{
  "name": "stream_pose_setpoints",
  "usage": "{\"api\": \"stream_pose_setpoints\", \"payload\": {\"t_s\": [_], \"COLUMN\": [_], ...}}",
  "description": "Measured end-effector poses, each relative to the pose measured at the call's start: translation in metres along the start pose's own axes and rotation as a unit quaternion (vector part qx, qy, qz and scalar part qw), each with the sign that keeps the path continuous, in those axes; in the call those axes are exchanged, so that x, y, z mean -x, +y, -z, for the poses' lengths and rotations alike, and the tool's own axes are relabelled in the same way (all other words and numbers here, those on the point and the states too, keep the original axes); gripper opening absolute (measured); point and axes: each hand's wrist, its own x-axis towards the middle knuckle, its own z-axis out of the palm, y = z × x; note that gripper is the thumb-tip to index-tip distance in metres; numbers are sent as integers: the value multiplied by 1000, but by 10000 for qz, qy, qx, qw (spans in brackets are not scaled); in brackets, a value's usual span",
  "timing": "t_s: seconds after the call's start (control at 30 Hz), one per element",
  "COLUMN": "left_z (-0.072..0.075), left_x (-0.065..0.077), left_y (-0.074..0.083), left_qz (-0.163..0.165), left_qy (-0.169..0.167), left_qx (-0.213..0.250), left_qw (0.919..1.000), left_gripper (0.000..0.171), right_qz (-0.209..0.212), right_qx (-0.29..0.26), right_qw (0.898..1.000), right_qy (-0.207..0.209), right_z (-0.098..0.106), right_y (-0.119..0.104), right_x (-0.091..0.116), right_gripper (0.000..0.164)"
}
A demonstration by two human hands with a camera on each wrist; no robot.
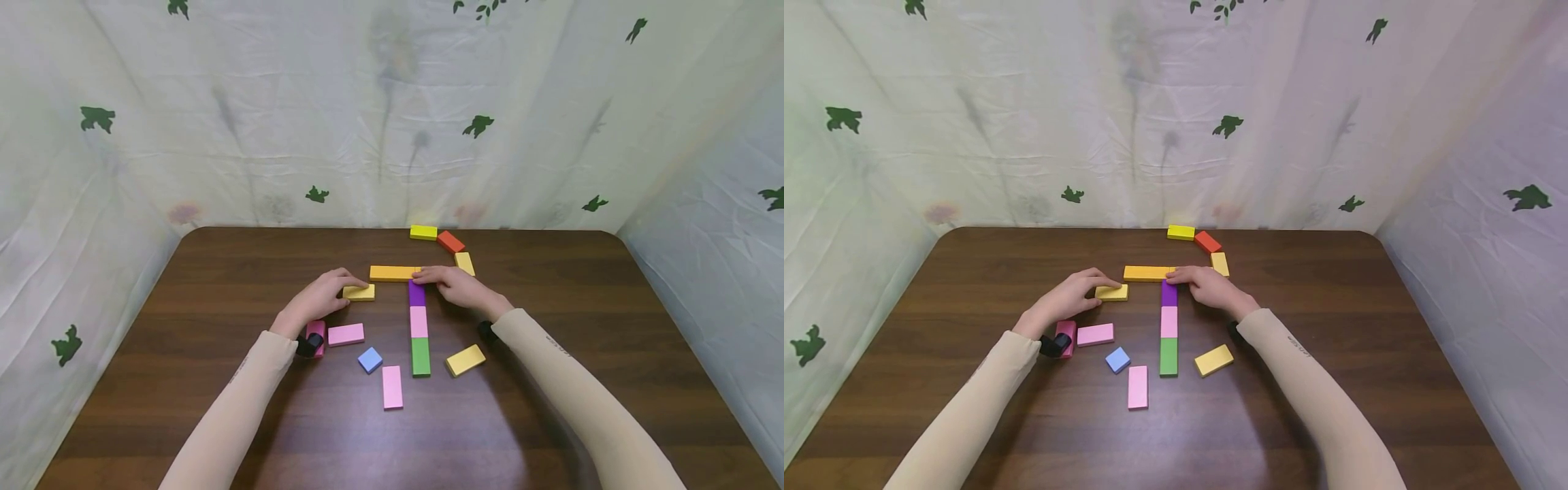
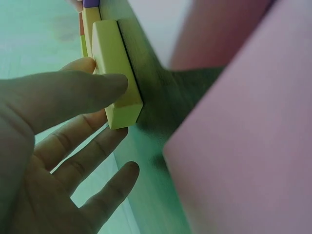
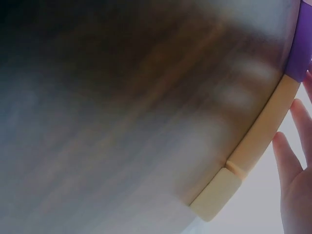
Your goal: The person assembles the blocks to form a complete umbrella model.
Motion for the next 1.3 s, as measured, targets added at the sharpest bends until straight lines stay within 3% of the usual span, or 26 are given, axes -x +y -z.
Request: {"api": "stream_pose_setpoints", "payload": {"t_s": [0.37,0.63,0.9,1.3], "left_z": [-1,3,8,19], "left_x": [0,3,5,-13], "left_y": [-3,-3,-3,0], "left_qz": [-84,68,-121,-36], "left_qy": [79,135,356,569], "left_qx": [-115,-9,24,109], "left_qw": [9999,9999,9993,9983], "left_gripper": [40,38,37,36], "right_qz": [-23,44,0,5], "right_qx": [-24,-42,-126,-109], "right_qw": [10000,10000,9999,9999], "right_qy": [-16,-35,-73,-16], "right_z": [1,3,3,3], "right_y": [1,0,0,1], "right_x": [0,1,0,0], "right_gripper": [48,49,51,50]}}
